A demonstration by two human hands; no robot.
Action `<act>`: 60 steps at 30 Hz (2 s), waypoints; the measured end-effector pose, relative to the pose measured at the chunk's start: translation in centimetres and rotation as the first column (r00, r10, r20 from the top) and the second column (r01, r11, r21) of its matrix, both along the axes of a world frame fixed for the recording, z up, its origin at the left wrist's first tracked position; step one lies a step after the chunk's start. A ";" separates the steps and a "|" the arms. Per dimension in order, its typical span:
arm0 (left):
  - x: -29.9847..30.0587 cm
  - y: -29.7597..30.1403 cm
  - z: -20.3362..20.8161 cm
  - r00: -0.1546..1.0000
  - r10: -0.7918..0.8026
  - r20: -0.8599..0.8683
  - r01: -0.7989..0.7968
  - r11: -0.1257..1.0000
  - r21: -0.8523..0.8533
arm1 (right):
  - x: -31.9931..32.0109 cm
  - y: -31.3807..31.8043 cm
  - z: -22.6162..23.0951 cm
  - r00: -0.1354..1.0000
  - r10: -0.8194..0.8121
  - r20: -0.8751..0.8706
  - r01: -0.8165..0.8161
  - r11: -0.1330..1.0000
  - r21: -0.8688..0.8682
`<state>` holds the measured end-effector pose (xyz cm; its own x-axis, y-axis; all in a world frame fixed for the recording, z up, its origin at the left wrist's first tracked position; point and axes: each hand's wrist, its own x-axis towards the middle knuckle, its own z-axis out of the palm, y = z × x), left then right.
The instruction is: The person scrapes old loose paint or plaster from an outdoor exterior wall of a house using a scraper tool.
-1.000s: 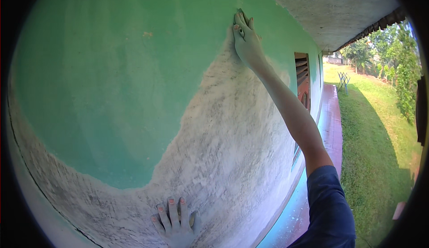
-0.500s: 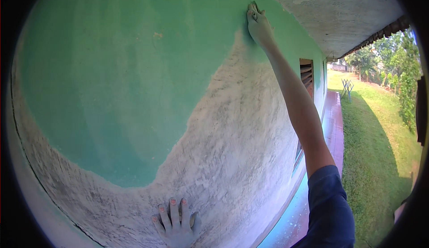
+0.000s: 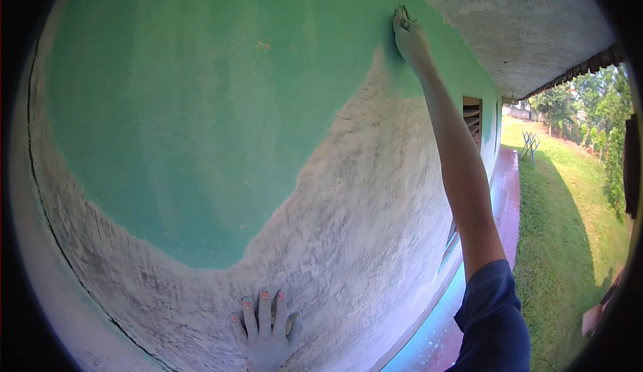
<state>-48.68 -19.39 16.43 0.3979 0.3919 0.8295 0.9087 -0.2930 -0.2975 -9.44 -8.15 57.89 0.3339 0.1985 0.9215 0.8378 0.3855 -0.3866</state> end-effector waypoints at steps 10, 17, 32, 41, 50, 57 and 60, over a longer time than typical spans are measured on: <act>0.3 0.7 -1.2 0.995 0.101 0.000 -0.100 0.984 0.148 | -0.4 0.2 -1.6 0.994 -0.085 0.075 0.077 0.992 0.103; -0.4 0.7 -1.5 0.986 0.168 -0.004 -0.165 0.974 0.158 | -6.1 0.4 -16.1 0.944 -0.057 0.325 -0.004 0.983 0.183; -0.5 0.2 -1.5 0.986 0.164 0.000 -0.163 0.979 0.124 | -6.7 -1.1 -19.7 0.910 -0.077 0.408 0.014 0.988 0.154; 0.3 0.8 -1.3 0.994 0.092 0.053 -0.095 0.993 0.075 | -3.3 0.3 -5.1 0.983 -0.093 0.156 0.064 0.981 0.181; 0.2 0.7 -1.6 0.991 0.115 0.064 -0.121 0.988 0.097 | -2.7 -0.3 -7.0 0.982 -0.011 0.186 0.001 0.999 0.053; 0.2 0.9 -1.8 0.987 0.143 0.068 -0.148 0.985 0.091 | -3.6 0.1 -14.1 0.928 -0.018 0.373 -0.039 0.989 0.145; -0.3 0.7 -1.7 0.990 0.136 0.033 -0.139 0.987 0.087 | -4.0 0.4 -15.7 0.887 -0.023 0.461 -0.054 0.987 0.154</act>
